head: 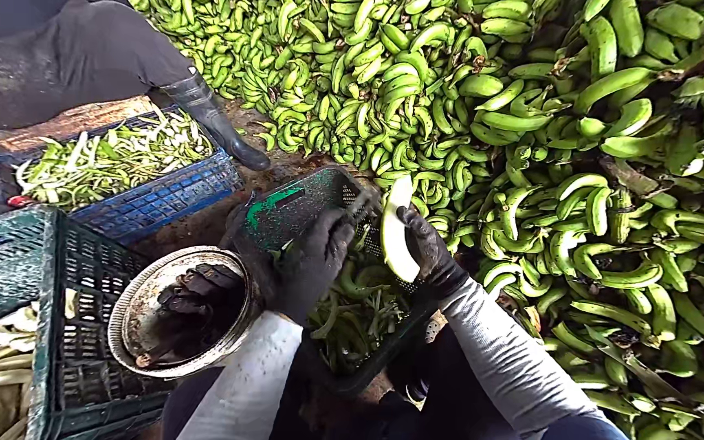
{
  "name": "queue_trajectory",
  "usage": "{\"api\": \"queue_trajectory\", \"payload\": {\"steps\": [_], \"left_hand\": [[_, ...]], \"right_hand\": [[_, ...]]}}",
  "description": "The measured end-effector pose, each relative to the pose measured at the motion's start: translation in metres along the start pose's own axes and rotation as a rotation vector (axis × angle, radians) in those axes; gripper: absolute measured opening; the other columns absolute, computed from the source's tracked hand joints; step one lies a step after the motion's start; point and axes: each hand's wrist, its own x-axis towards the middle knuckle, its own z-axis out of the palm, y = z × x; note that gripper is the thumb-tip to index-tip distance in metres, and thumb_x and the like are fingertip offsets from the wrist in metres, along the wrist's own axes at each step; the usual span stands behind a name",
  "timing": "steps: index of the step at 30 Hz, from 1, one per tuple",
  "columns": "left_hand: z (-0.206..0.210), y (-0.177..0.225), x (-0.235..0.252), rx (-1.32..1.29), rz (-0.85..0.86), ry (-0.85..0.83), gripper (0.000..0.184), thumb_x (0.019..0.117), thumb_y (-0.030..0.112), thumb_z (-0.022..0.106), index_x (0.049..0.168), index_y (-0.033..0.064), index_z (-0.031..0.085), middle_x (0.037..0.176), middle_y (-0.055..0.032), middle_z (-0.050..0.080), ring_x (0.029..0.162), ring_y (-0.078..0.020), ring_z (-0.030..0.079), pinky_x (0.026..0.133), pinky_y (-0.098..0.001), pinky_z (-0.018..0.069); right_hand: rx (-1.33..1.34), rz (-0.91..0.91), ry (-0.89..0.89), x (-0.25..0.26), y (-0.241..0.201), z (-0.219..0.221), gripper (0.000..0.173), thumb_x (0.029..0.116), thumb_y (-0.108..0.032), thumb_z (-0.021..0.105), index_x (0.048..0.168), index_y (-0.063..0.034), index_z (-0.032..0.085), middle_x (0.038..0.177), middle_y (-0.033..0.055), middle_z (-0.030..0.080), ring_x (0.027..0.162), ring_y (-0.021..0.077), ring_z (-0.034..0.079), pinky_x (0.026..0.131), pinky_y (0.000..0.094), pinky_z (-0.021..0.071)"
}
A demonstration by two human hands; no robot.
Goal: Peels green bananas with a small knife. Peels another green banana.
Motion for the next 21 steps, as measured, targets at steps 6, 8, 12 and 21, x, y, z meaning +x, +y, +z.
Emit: {"api": "queue_trajectory", "payload": {"steps": [6, 8, 12, 21], "left_hand": [[0.041, 0.031, -0.024, 0.031, 0.250, 0.206, 0.044, 0.0967, 0.033, 0.067, 0.130, 0.0039, 0.066, 0.109, -0.0190, 0.071, 0.100, -0.0331, 0.069, 0.089, -0.0497, 0.0563], [0.041, 0.035, -0.024, 0.033, 0.232, 0.216, 0.045, 0.0962, 0.032, 0.068, 0.130, 0.0031, 0.066, 0.110, -0.0204, 0.070, 0.100, -0.0351, 0.069, 0.089, -0.0508, 0.0561], [0.027, 0.030, -0.016, -0.114, 0.117, 0.063, 0.040, 0.1032, 0.027, 0.060, 0.136, 0.0038, 0.061, 0.114, -0.0160, 0.070, 0.099, -0.0231, 0.069, 0.089, -0.0433, 0.0573], [0.018, 0.002, -0.015, 0.111, 0.187, 0.059, 0.042, 0.1002, 0.032, 0.063, 0.134, 0.0072, 0.065, 0.113, -0.0179, 0.071, 0.101, -0.0336, 0.070, 0.088, -0.0546, 0.0564]], "right_hand": [[0.379, -0.291, 0.391, 0.018, -0.010, 0.006, 0.038, 0.1104, -0.044, 0.027, 0.112, -0.0177, 0.055, 0.093, -0.0010, 0.065, 0.084, 0.0097, 0.066, 0.074, 0.0325, 0.0586], [0.389, -0.328, 0.425, 0.019, -0.007, 0.006, 0.039, 0.1102, -0.045, 0.028, 0.116, -0.0174, 0.054, 0.097, -0.0005, 0.065, 0.089, 0.0104, 0.066, 0.078, 0.0342, 0.0582], [0.347, -0.257, 0.163, 0.011, -0.002, 0.006, 0.036, 0.1095, -0.044, 0.032, 0.116, -0.0201, 0.058, 0.099, -0.0026, 0.068, 0.091, 0.0077, 0.067, 0.079, 0.0297, 0.0592], [-0.022, 0.151, 0.083, -0.005, -0.009, 0.001, 0.042, 0.1102, -0.042, 0.030, 0.119, -0.0133, 0.060, 0.090, 0.0021, 0.069, 0.077, 0.0093, 0.068, 0.067, 0.0271, 0.0587]]}}
